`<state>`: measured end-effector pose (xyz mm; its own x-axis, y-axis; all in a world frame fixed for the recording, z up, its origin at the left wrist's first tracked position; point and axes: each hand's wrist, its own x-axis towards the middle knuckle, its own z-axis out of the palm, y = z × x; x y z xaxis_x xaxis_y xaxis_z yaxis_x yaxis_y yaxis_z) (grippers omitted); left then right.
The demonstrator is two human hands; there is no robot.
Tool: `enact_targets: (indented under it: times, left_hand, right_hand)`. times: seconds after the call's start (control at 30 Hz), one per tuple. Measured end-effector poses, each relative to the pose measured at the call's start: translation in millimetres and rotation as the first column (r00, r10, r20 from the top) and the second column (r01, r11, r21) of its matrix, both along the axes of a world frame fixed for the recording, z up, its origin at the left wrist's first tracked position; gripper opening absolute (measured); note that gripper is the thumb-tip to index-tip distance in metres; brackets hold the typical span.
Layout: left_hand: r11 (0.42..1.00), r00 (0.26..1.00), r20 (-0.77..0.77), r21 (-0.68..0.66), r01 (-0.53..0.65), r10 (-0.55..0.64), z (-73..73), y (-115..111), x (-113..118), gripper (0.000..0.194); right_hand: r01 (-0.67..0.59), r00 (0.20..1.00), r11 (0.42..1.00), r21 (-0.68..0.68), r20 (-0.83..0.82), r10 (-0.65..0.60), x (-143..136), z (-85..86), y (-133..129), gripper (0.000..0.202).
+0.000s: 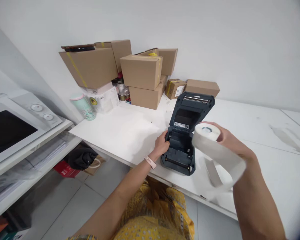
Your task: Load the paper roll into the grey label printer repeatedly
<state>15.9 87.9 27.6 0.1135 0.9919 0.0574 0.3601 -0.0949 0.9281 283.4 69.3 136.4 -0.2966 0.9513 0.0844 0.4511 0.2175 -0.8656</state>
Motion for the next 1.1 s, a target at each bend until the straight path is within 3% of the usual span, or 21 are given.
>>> enact_targets:
  times: [0.07, 0.13, 0.2, 0.27, 0.33, 0.43, 0.57, 0.7, 0.8, 0.87, 1.0, 1.1]
  left_hand:
    - [1.0, 1.0, 0.005, 0.003, 0.002, -0.002, -2.1, 0.9, 0.1, 0.078]
    - [1.0, 1.0, 0.016, -0.001, 0.001, -0.001, -4.0, 2.0, 0.5, 0.077]
    - [1.0, 0.999, 0.031, -0.008, -0.005, 0.005, -5.2, 2.9, 1.1, 0.076]
    - [1.0, 0.998, 0.058, -0.004, -0.006, 0.006, -5.6, 3.4, 1.5, 0.076]
    - [1.0, 0.996, 0.087, -0.003, -0.009, 0.009, -5.7, 3.7, 1.7, 0.076]
    - [1.0, 0.994, 0.108, -0.013, -0.012, 0.013, -6.5, 4.0, 1.5, 0.076]
    - [1.0, 0.995, 0.101, -0.014, -0.004, 0.005, -9.3, 4.9, 0.5, 0.078]
    - [1.0, 0.996, 0.088, -0.006, 0.001, 0.0, -10.7, 5.2, 0.2, 0.079]
    - [1.0, 0.996, 0.086, 0.004, -0.007, 0.006, -10.6, 5.1, 0.6, 0.078]
    - [1.0, 0.995, 0.098, 0.007, 0.003, -0.004, -10.7, 5.2, 1.0, 0.077]
    - [1.0, 0.992, 0.127, 0.011, 0.011, -0.012, -12.0, 5.9, 1.7, 0.078]
    - [1.0, 0.992, 0.123, -0.004, 0.002, -0.001, -12.8, 5.8, 1.9, 0.078]
  right_hand:
    - [0.272, 0.956, 0.962, -0.024, -0.107, -0.273, 18.0, -15.7, 2.0, 0.083]
    - [0.504, 0.851, 0.863, -0.029, -0.154, -0.502, 30.6, -41.9, 12.0, 0.083]
    - [0.643, 0.754, 0.766, -0.014, -0.167, -0.636, 38.3, -72.0, 24.6, 0.08]
    - [0.691, 0.714, 0.723, -0.008, -0.152, -0.684, 41.9, -98.6, 34.1, 0.078]
    - [0.695, 0.712, 0.719, -0.013, -0.122, -0.691, 42.5, -117.2, 37.7, 0.078]
    - [0.675, 0.735, 0.738, -0.021, -0.076, -0.674, 42.2, -128.1, 34.4, 0.081]
    - [0.574, 0.816, 0.817, -0.047, -0.043, -0.576, 58.9, -121.7, 22.9, 0.077]
    - [0.461, 0.887, 0.874, -0.15, 0.045, -0.46, 102.9, -114.2, -3.3, 0.059]
    - [0.268, 0.962, 0.924, -0.273, 0.121, -0.244, 122.7, -114.3, -33.0, 0.054]
    - [0.183, 0.977, 0.936, -0.3, 0.16, -0.14, 116.1, -115.1, -51.3, 0.055]
    - [0.251, 0.968, 0.914, -0.32, 0.086, -0.236, 70.4, -116.4, -71.7, 0.056]
    - [0.231, 0.968, 0.913, -0.335, -0.018, -0.252, 46.7, -115.6, -76.0, 0.051]
